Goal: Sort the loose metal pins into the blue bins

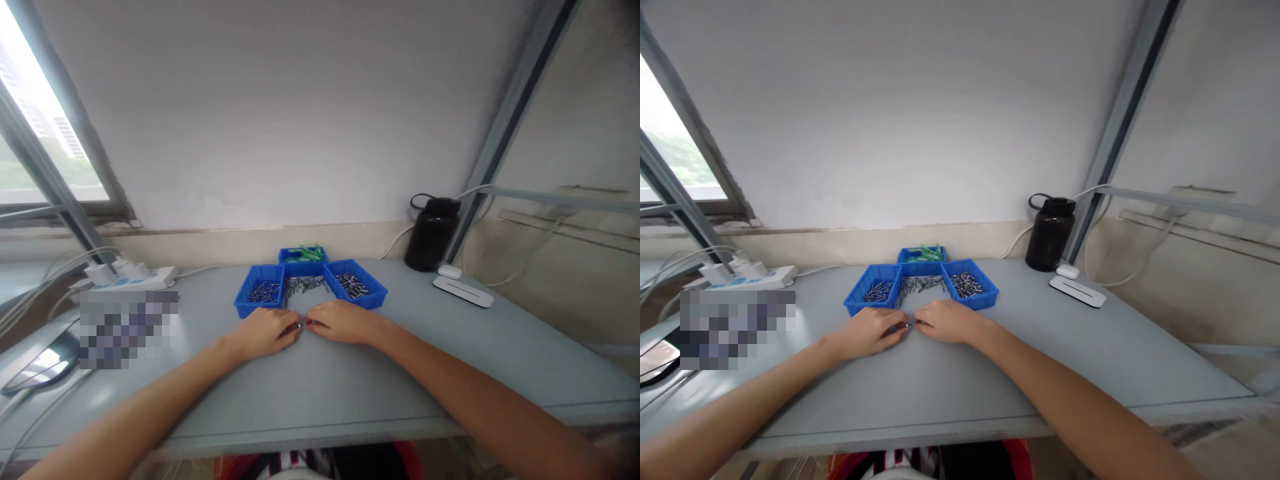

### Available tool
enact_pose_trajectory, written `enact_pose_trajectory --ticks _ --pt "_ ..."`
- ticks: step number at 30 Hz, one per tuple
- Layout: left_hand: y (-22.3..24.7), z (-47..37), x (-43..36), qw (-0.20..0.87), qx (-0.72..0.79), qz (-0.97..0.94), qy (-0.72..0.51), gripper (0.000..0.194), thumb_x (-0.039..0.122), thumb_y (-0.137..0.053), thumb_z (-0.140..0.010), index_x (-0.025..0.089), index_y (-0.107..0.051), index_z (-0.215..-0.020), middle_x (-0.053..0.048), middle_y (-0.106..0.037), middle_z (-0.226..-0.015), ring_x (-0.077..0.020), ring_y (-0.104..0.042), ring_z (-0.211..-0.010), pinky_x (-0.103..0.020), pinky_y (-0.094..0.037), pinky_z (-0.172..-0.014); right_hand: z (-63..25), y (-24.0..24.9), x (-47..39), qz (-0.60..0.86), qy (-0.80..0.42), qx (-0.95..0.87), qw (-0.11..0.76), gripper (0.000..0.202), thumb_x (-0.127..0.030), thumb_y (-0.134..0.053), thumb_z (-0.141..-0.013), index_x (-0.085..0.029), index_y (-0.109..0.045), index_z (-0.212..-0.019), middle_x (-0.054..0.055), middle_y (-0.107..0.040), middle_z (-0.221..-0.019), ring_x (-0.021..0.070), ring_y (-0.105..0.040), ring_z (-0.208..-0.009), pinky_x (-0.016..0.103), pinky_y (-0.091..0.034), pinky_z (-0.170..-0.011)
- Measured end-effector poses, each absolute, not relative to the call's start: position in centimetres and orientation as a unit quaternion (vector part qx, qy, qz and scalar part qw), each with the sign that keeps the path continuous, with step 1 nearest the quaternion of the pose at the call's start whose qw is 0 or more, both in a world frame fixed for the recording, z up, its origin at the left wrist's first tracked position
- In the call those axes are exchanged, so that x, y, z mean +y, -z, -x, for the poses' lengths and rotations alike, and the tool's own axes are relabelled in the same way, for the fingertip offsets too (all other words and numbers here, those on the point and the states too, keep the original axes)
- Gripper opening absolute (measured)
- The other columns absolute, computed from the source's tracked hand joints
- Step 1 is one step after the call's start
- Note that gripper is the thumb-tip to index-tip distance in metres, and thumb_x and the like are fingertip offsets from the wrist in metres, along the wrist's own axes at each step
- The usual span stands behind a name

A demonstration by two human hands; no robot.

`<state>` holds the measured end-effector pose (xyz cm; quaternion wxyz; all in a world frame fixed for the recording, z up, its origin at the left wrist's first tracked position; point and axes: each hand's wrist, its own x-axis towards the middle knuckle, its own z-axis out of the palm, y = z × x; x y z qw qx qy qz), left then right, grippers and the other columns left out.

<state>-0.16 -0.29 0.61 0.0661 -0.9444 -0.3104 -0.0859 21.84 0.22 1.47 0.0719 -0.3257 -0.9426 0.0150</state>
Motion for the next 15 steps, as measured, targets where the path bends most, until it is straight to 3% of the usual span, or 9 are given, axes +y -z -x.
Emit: enact_pose_trajectory --ticks 15 --pt "-0.76 0.07 -0.37 0.060 -0.315 0.944 0.077 0.019 0.029 -0.044 -0.094 0.020 -0.059 -0.089 -0.002 -0.066 -0.083 -0.0154 -0.062 -0.074 -0.025 -0.041 -0.061 -22.01 -1.09 0.45 0.321 -0.022 -0.943 0.089 0.020 -0.026 -0.048 -0.094 -0.017 -0.066 -0.088 0.006 -0.068 -0.083 0.0176 -0.060 -0.077 0.028 -0.041 -0.066"
